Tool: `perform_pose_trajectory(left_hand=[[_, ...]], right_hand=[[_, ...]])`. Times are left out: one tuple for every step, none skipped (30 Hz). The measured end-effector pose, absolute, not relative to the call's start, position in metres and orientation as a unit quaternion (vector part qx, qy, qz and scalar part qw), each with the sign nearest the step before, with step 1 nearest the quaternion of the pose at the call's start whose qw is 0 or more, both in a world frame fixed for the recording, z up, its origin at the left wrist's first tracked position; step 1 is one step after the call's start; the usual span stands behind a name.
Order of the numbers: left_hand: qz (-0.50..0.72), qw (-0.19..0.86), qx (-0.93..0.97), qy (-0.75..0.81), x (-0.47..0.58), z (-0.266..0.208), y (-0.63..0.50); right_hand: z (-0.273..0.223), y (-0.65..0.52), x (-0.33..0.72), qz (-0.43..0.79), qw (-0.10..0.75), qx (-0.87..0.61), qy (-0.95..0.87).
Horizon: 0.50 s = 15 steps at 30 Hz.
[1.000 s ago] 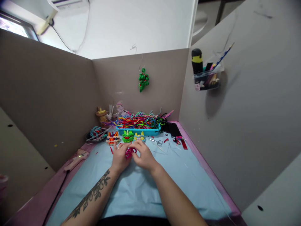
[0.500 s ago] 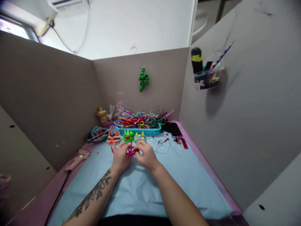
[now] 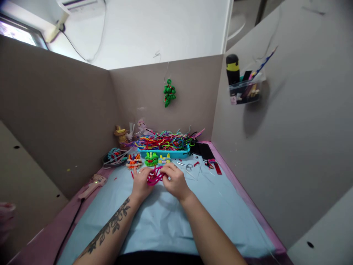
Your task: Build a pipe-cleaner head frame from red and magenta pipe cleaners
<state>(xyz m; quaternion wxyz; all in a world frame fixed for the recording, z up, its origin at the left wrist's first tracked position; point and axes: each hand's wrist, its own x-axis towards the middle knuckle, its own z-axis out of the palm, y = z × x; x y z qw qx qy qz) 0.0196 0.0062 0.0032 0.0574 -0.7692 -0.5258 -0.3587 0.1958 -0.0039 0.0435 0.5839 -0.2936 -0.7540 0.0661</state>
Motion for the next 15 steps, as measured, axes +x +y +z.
perform_pose_trajectory(left_hand=[[-0.368,0.046,-0.768,-0.522,0.019,0.002,0.007],[-0.380,0.032,-0.765,-0.519,0.019,0.000,0.009],[-0.394,0.015,-0.762,-0.514,0.019,-0.002,0.010],[-0.410,-0.005,-0.760,-0.504,0.018,-0.004,0.012],[-0.428,-0.028,-0.758,-0.491,0.017,-0.006,0.014],[-0.447,-0.056,-0.755,-0.475,0.016,-0.008,0.016],[-0.464,-0.088,-0.752,-0.460,0.015,-0.010,0.017],[-0.475,-0.125,-0.746,-0.448,0.014,-0.012,0.019],[-0.484,-0.165,-0.738,-0.441,0.012,-0.013,0.020],[-0.488,-0.207,-0.728,-0.435,0.010,-0.014,0.022],[-0.491,-0.253,-0.717,-0.426,0.008,-0.014,0.023],[-0.496,-0.300,-0.702,-0.413,0.006,-0.014,0.025],[-0.507,-0.346,-0.683,-0.396,0.004,-0.014,0.026],[-0.522,-0.386,-0.659,-0.379,0.002,-0.013,0.027],[-0.538,-0.419,-0.632,-0.368,0.001,-0.012,0.028]], right_hand=[[0.043,-0.003,0.196,0.068,0.585,-0.298,-0.751],[0.043,-0.001,0.196,0.069,0.591,-0.306,-0.743],[0.042,0.001,0.196,0.071,0.599,-0.316,-0.732],[0.041,0.004,0.196,0.072,0.607,-0.327,-0.721],[0.040,0.007,0.197,0.074,0.615,-0.340,-0.708],[0.038,0.011,0.198,0.079,0.622,-0.354,-0.694],[0.036,0.015,0.199,0.088,0.629,-0.371,-0.677],[0.034,0.020,0.201,0.102,0.635,-0.392,-0.658],[0.031,0.025,0.202,0.122,0.641,-0.416,-0.633],[0.028,0.030,0.204,0.150,0.647,-0.439,-0.605],[0.024,0.035,0.206,0.186,0.651,-0.460,-0.575],[0.021,0.040,0.208,0.231,0.658,-0.472,-0.539],[0.017,0.045,0.209,0.281,0.667,-0.474,-0.502],[0.015,0.049,0.210,0.327,0.674,-0.470,-0.466],[0.012,0.052,0.210,0.364,0.680,-0.463,-0.437]])
